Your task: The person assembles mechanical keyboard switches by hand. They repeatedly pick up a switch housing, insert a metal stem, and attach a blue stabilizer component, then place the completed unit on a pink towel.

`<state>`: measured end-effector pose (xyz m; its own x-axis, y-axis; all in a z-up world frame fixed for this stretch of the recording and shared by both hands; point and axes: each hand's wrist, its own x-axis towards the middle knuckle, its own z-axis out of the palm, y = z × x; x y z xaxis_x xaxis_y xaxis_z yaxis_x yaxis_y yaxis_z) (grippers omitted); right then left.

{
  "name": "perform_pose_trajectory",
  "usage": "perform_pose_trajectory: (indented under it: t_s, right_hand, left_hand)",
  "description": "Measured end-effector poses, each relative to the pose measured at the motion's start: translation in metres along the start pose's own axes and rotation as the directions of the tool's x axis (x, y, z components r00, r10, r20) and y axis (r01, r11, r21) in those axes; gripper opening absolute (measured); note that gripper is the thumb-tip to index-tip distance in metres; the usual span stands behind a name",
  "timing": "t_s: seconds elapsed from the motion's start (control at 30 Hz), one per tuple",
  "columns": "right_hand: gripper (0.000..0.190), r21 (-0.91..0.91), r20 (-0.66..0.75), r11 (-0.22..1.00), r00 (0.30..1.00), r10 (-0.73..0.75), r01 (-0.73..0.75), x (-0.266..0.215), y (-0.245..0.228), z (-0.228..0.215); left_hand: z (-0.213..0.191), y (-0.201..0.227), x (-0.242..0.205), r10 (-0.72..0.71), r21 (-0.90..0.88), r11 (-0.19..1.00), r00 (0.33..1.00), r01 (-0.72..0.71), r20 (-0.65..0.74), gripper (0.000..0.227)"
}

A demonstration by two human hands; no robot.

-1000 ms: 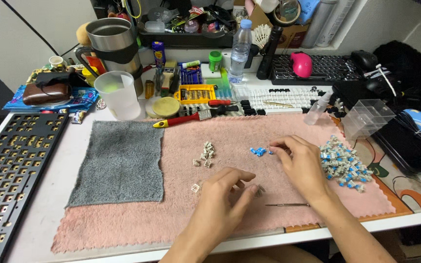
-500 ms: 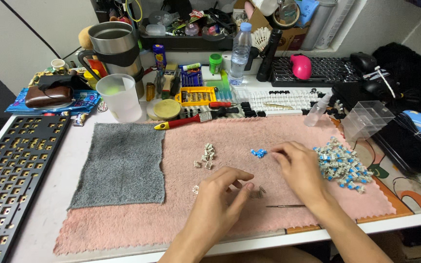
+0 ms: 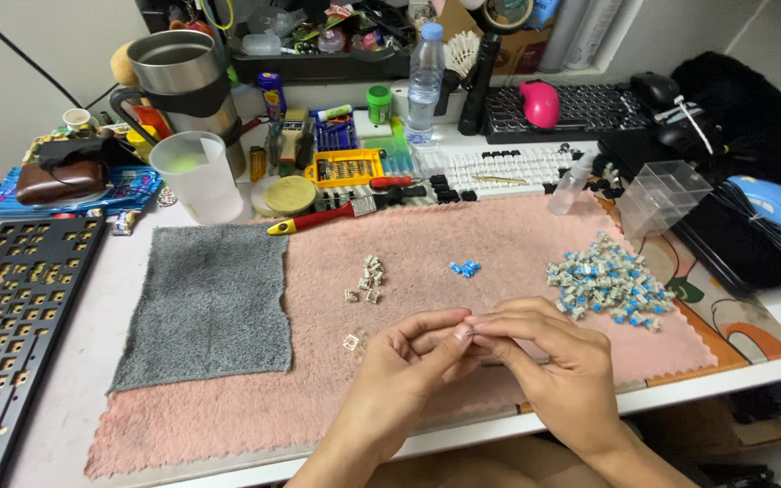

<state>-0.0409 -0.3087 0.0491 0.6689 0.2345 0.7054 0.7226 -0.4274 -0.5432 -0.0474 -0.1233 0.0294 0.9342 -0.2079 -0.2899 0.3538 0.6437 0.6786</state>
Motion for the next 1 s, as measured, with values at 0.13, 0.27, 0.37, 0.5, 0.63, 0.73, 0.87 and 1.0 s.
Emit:
perform_pose_trajectory:
  t_s: [0.13, 0.27, 0.37, 0.5, 0.63, 0.73, 0.87, 1.0]
  right_hand:
    - [0.012, 0.056, -0.005, 0.995, 0.997, 0.078, -0.078, 0.0, -0.007, -0.005]
    - [0.011, -0.009, 0.014, 0.996, 0.996, 0.085, -0.085, 0.005, -0.018, -0.017]
    - [0.01, -0.045, 0.027, 0.998, 0.999, 0.044, -0.043, 0.007, -0.024, -0.021]
    - [0.01, -0.055, 0.03, 0.998, 0.999, 0.034, -0.033, 0.007, -0.026, -0.021]
    - [0.011, -0.066, 0.057, 0.998, 0.998, -0.003, 0.006, 0.007, -0.024, -0.022]
    - [0.012, -0.056, 0.059, 0.998, 0.998, 0.015, -0.012, 0.006, -0.023, -0.021]
    - [0.011, 0.143, 0.084, 0.948, 0.958, 0.275, -0.285, -0.006, -0.006, -0.012]
    - [0.021, 0.726, 0.236, 0.4, 0.748, 0.62, -0.56, -0.035, 0.03, 0.011]
  left_hand:
    - [-0.006, 0.002, 0.002, 0.03, 0.02, 0.999, 1.0, -0.03, -0.002, 0.039]
    - [-0.009, 0.006, 0.001, 0.224, 0.199, 0.952, 0.973, -0.231, 0.061, 0.037]
    - [-0.006, 0.01, -0.003, 0.266, 0.219, 0.936, 0.961, -0.276, 0.076, 0.037]
    - [-0.01, 0.006, -0.002, 0.332, 0.245, 0.901, 0.932, -0.359, 0.145, 0.037]
    - [-0.004, 0.008, -0.007, 0.325, 0.293, 0.89, 0.937, -0.349, 0.128, 0.037]
    - [0.001, 0.012, -0.012, 0.312, 0.351, 0.879, 0.946, -0.322, 0.088, 0.039]
    - [-0.001, 0.011, -0.01, 0.339, 0.347, 0.872, 0.937, -0.346, 0.082, 0.038]
    - [-0.011, 0.019, -0.004, 0.344, 0.421, 0.824, 0.925, -0.379, 0.161, 0.031]
